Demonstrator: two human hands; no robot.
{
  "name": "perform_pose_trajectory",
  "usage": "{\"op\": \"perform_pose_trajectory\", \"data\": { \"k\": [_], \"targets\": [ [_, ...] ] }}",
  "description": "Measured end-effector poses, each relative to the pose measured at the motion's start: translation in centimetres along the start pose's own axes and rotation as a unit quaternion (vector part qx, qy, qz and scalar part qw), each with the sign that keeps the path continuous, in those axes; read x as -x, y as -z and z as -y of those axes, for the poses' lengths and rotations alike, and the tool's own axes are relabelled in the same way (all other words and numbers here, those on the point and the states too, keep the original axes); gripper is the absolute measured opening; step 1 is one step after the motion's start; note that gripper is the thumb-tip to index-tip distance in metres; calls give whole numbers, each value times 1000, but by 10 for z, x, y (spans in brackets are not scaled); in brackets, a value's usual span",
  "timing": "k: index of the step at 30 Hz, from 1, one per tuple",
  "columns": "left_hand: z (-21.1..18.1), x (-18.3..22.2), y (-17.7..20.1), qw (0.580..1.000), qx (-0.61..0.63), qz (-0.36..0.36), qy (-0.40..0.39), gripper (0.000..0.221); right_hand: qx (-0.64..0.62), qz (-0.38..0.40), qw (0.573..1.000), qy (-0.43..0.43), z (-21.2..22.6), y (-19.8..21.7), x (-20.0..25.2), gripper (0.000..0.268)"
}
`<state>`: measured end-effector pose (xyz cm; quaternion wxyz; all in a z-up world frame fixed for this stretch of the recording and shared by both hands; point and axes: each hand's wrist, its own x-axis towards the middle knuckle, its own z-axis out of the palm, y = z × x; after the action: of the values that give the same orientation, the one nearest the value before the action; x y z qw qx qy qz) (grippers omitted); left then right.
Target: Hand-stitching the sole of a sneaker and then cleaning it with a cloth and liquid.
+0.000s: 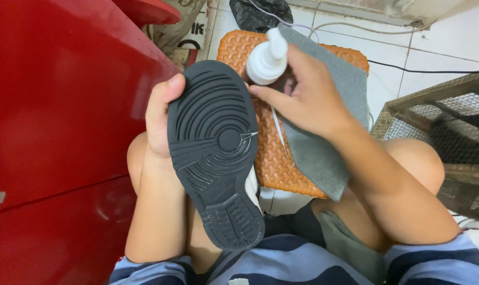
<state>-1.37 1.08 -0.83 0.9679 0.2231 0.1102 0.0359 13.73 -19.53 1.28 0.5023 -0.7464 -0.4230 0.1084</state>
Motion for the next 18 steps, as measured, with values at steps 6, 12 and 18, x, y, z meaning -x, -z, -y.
{"op": "perform_pose_trajectory", "data": {
  "k": [6, 12, 18],
  "targets": [
    [5, 5, 5, 999, -9, 33, 6, 48, 48, 44, 998, 11, -2, -15, -4, 67],
    [5, 14, 8, 1000, -14, 12, -4, 46, 178, 52, 978, 95, -40, 32, 0, 50],
    [2, 15, 13, 998, -55, 9, -40, 46, 407, 18, 911, -56, -78, 46, 17, 47]
  ]
}}
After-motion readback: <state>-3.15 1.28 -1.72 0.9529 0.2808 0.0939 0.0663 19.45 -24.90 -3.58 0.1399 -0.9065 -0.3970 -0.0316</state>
